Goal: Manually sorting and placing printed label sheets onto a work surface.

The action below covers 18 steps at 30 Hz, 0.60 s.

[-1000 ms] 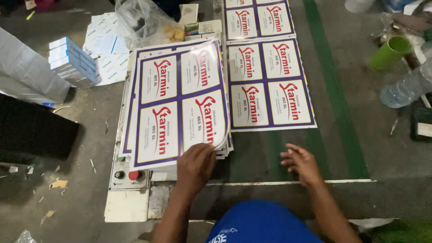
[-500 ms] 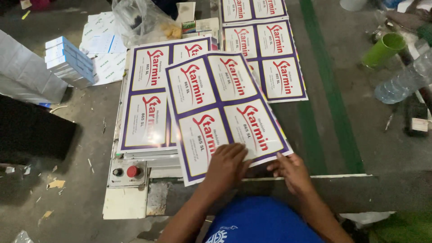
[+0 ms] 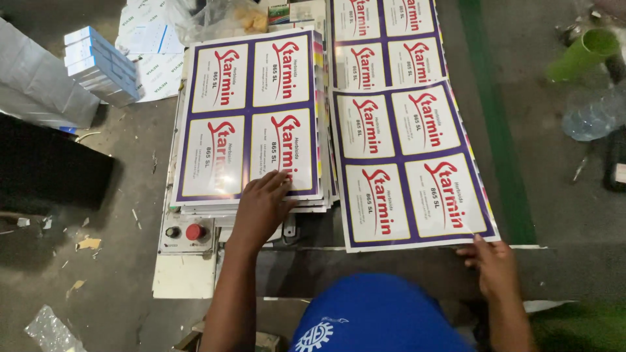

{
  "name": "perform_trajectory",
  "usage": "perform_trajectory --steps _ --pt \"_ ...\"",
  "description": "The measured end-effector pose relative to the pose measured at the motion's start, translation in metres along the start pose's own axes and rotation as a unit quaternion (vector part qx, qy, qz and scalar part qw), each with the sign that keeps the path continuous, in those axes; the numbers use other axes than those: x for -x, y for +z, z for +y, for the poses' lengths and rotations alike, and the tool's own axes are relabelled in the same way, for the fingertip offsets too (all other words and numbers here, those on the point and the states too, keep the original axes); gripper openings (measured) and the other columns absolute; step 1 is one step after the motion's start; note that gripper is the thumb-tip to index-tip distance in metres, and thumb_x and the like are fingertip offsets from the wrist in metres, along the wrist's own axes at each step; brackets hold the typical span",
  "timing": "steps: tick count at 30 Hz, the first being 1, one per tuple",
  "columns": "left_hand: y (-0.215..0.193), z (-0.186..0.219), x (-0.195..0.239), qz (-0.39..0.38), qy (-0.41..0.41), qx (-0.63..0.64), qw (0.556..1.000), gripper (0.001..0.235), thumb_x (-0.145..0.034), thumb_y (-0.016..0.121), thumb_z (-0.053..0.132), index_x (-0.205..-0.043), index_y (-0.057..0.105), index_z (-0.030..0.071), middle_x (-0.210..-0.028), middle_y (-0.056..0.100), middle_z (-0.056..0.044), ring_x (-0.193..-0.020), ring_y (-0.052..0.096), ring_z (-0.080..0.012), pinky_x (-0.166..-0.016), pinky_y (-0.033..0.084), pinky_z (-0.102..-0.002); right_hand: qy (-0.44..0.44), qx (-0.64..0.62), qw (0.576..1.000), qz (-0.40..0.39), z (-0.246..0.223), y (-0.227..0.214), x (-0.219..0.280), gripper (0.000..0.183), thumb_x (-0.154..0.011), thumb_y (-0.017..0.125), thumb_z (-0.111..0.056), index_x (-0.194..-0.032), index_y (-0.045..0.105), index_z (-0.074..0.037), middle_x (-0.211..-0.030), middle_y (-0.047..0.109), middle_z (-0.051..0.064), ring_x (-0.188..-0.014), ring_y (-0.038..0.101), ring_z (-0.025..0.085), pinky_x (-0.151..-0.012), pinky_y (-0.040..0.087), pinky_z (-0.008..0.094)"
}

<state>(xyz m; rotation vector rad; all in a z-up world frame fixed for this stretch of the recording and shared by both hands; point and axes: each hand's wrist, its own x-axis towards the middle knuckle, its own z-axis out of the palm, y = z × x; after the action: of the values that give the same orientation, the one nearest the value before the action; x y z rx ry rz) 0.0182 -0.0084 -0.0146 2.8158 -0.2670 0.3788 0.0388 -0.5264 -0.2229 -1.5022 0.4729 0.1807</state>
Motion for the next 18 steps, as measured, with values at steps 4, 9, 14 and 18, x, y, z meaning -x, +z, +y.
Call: perform_trajectory --steps 4,9,14,18 --pt "-0.010 -0.001 -0.004 -0.011 -0.006 0.042 0.999 0.028 -0.085 0.075 0.021 -0.108 0.074 0.005 -0.125 0.072 -0.008 -0.121 0.064 -0.0285 -0.097 0.049 -0.046 0.010 0.012 1.000 0.005 0.001 -0.012 0.010 0.026 -0.104 0.059 -0.019 -0.127 0.063 -0.006 -0.104 0.073 0.010 -0.076 0.069 0.021 -0.057 0.049 0.032" --pt "-0.024 0.006 -0.007 0.037 -0.044 0.094 0.994 0.013 -0.093 0.072 0.013 -0.103 0.075 0.005 -0.105 0.076 -0.010 -0.098 0.069 -0.0331 -0.085 0.054 -0.043 0.027 0.013 1.000 0.007 0.017 -0.010 0.006 0.027 -0.104 0.059 -0.019 -0.128 0.063 -0.007 -0.106 0.072 0.010 -0.077 0.069 0.023 -0.057 0.049 0.032" --pt "-0.033 0.015 -0.010 0.148 -0.059 0.047 0.986 0.008 -0.091 0.076 0.014 -0.094 0.075 0.006 -0.093 0.076 -0.011 -0.084 0.070 -0.0325 -0.074 0.054 -0.044 0.007 0.002 1.000 -0.023 0.008 0.028 -0.003 0.026 -0.104 0.059 -0.019 -0.125 0.062 -0.005 -0.105 0.073 0.011 -0.077 0.071 0.023 -0.056 0.050 0.032" --pt "-0.033 0.017 -0.008 0.180 -0.053 0.056 0.981 0.008 -0.092 0.077 0.012 -0.095 0.074 0.005 -0.093 0.075 -0.011 -0.083 0.071 -0.0318 -0.071 0.055 -0.042 -0.007 -0.018 1.000 -0.021 -0.008 0.056 -0.029 0.025 -0.107 0.059 -0.021 -0.124 0.062 -0.003 -0.104 0.073 0.012 -0.079 0.072 0.022 -0.056 0.050 0.032"
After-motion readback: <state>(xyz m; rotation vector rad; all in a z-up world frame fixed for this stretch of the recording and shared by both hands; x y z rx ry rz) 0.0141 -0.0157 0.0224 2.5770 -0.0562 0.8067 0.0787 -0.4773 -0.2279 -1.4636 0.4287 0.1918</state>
